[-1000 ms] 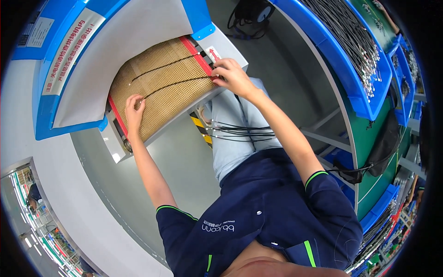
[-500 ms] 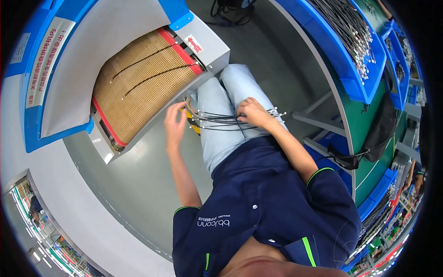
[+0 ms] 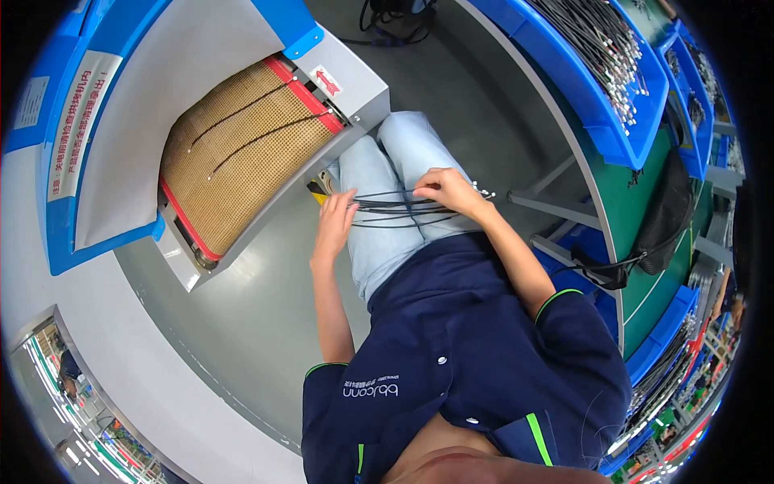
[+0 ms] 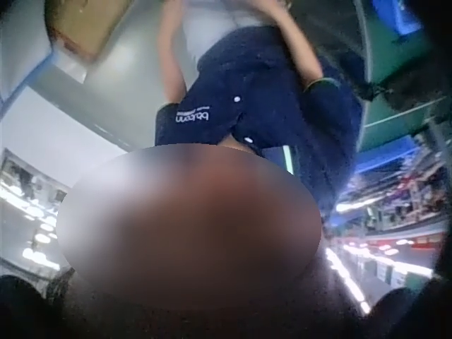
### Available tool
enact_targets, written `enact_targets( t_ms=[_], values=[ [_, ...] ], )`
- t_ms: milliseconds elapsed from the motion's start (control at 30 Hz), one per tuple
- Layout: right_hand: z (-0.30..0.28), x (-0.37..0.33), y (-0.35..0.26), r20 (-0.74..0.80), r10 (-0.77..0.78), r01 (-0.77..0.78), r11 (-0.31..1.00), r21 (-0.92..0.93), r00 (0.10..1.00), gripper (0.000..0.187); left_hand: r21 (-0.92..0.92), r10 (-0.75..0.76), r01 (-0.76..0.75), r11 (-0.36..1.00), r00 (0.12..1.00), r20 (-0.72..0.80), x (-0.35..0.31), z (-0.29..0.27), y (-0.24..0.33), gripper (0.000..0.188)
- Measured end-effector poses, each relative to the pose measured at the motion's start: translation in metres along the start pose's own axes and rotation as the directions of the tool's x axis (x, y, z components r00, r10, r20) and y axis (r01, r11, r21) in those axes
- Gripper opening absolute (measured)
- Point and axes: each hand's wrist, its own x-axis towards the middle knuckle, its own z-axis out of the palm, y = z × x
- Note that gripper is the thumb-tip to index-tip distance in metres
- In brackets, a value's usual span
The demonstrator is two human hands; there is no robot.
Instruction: The person picks up bundles of electronic wires by hand and feeds them into a processing machine on a factory assembly line.
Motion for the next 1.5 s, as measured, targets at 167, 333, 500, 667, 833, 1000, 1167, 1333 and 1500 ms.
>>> enact_targets(
  t_ms=[167,333,500,667,833,1000,1167,1333,1500],
  values=[
    [-0.056,-0.015,-0.014,0.162,0.034,-0.034,0.999,-0.003,0.986,0.017,-0.047,-0.024,0.026,0.999,0.999,0.031,-0.006,-0.013,0.02,0.02],
    [-0.084,-0.028,-0.002,0.086,0.018,-0.019,1.0,0.014,0.996,0.017,-0.082,-0.199,0.203,0.976,0.979,0.046,-0.011,-0.03,0.035,0.018],
    [-0.088,-0.03,-0.007,0.058,-0.091,0.098,0.986,-0.138,0.994,0.014,-0.039,-0.13,0.133,0.99,0.988,0.08,-0.006,-0.027,0.05,0.017],
    [-0.094,-0.028,-0.008,0.067,-0.357,0.359,0.879,-0.315,0.932,0.013,-0.126,-0.053,0.06,0.99,0.997,0.062,0.0,-0.026,0.065,0.017],
    [-0.115,-0.032,-0.011,-0.064,-0.432,0.372,0.835,-0.406,0.9,0.011,-0.341,-0.183,0.19,0.921,0.982,0.053,-0.008,-0.028,0.065,0.019],
    [-0.12,-0.03,-0.012,-0.11,-0.572,0.43,0.717,-0.549,0.813,0.01,-0.378,-0.184,0.21,0.902,0.977,0.103,-0.006,-0.025,0.071,0.02],
    [-0.111,-0.024,-0.018,-0.026,-0.617,0.471,0.626,-0.622,0.786,0.016,-0.369,-0.163,0.187,0.91,0.982,0.095,0.001,-0.025,0.084,0.02],
    [-0.11,-0.021,-0.025,-0.055,-0.62,0.487,0.665,-0.566,0.782,0.018,-0.424,-0.203,0.215,0.88,0.976,0.075,0.001,-0.031,0.073,0.021],
    [-0.103,-0.016,-0.02,-0.131,-0.598,0.452,0.715,-0.533,0.791,0.021,-0.434,-0.145,0.189,0.881,0.98,0.133,0.002,-0.026,0.06,0.022]
  ],
)
